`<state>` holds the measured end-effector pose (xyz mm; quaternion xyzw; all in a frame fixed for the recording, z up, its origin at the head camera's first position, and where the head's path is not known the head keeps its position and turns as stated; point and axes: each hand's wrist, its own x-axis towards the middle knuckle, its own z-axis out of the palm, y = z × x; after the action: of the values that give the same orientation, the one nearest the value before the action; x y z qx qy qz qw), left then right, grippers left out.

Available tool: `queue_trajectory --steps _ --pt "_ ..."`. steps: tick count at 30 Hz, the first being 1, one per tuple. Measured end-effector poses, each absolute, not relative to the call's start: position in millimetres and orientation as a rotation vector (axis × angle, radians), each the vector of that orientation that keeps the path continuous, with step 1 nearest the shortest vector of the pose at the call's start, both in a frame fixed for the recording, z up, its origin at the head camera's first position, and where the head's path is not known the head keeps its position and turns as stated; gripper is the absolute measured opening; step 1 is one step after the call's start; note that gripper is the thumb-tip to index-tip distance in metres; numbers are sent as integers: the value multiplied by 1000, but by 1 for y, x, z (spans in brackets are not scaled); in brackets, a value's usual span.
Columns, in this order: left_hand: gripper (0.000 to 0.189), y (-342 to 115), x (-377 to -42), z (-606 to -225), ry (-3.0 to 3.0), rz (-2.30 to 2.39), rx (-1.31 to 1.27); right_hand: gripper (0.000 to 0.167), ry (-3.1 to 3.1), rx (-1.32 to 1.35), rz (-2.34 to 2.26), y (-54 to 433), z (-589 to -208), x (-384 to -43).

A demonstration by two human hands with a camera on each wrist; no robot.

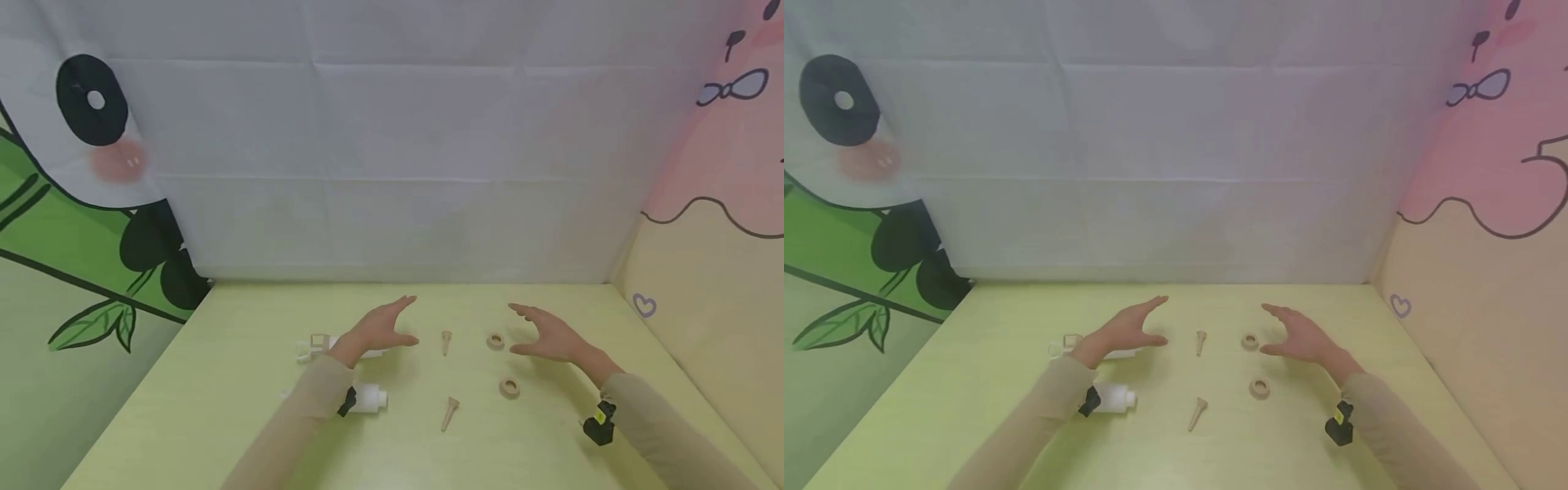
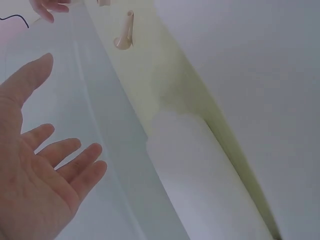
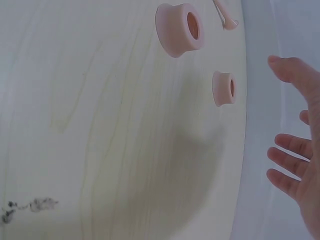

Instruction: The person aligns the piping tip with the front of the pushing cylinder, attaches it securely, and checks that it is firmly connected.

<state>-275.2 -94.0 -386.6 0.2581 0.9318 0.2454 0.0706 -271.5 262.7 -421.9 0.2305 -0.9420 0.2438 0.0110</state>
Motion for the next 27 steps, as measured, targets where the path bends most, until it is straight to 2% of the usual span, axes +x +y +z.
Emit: queue_trajectory --steps 12,27 --pt "78 -72 -283 -392 2790 720 826 78 -2936 732 827 252 -428 -277" --pt "74 -54 -285 -395 2777 771 770 77 -2943 752 897 248 -429 -274"
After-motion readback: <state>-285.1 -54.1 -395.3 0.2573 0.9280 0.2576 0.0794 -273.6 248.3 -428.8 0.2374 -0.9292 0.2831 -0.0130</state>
